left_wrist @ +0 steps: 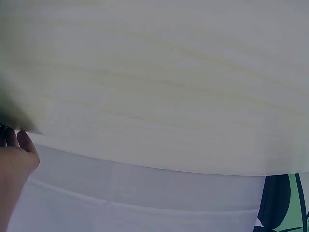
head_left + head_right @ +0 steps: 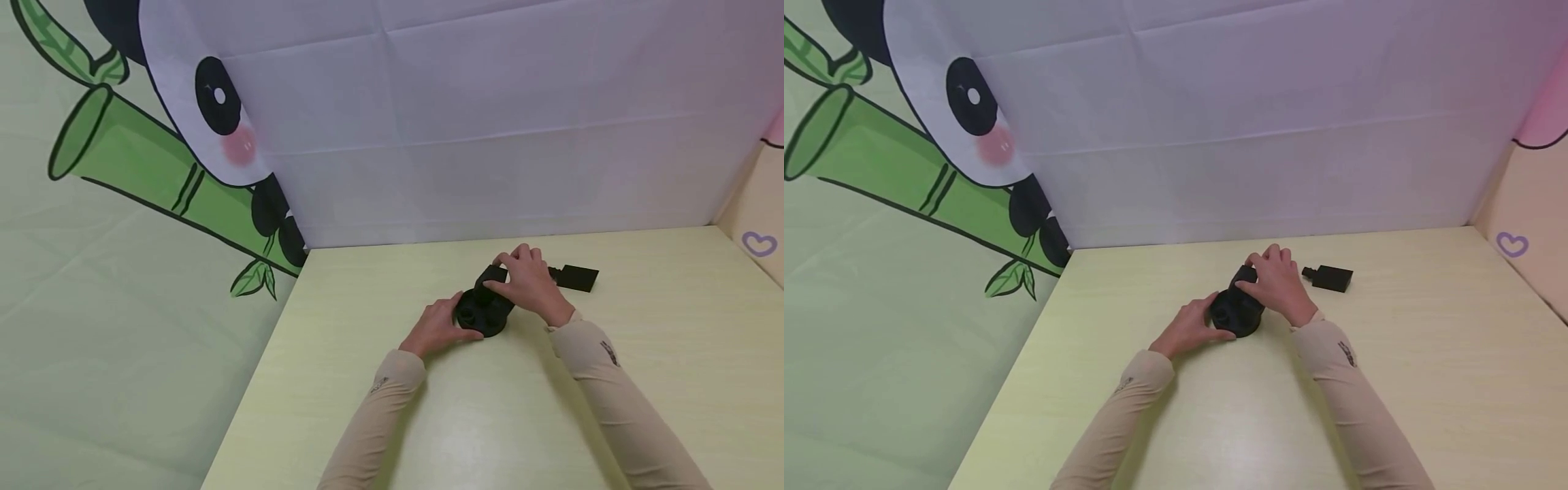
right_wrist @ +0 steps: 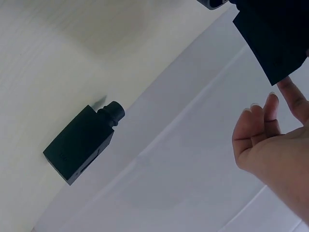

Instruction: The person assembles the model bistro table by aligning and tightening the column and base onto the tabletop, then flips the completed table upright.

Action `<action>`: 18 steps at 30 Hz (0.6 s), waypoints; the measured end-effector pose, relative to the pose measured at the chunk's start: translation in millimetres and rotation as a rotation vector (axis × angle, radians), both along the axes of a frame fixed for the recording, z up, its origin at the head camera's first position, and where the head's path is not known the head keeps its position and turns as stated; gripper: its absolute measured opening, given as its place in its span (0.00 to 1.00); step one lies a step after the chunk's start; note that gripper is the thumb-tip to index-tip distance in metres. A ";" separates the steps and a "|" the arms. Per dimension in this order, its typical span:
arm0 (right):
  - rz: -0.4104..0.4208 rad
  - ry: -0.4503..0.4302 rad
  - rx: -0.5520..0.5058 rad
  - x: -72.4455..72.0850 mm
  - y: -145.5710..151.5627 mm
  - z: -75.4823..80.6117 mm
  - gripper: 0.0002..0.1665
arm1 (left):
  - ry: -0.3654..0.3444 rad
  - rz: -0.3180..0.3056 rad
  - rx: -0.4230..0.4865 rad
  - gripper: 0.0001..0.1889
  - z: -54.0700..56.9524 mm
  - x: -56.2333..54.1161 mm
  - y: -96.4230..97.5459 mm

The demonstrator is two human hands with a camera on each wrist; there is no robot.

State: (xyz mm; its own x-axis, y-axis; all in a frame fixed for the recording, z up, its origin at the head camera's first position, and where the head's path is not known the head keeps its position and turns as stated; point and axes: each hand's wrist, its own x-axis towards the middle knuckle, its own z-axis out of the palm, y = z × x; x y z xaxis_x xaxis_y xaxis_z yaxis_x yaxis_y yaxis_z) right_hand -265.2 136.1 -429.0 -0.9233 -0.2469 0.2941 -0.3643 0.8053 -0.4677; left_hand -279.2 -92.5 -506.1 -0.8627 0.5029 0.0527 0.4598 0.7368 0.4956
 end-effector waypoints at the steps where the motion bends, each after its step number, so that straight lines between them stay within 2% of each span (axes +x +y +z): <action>1: 0.000 0.004 0.003 -0.5 -1.0 0.0 0.25 | 0.000 0.001 0.001 0.49 0.1 0.0 0.2; 13: 0.007 0.026 0.009 -2.5 -9.3 -6.1 0.25 | -0.004 0.009 0.001 0.50 1.0 1.9 -0.5; 18: -0.006 0.006 0.019 -1.0 -9.6 -4.3 0.26 | 0.003 0.006 0.006 0.49 1.9 2.4 -0.5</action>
State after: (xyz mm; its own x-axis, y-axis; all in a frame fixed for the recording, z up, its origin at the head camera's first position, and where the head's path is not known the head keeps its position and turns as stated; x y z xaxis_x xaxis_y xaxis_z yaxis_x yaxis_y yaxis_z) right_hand -266.2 126.5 -433.4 -0.9230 -0.2470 0.2949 -0.3623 0.8161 -0.4503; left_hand -276.8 -93.0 -504.2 -0.8654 0.4978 0.0579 0.4571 0.7366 0.4985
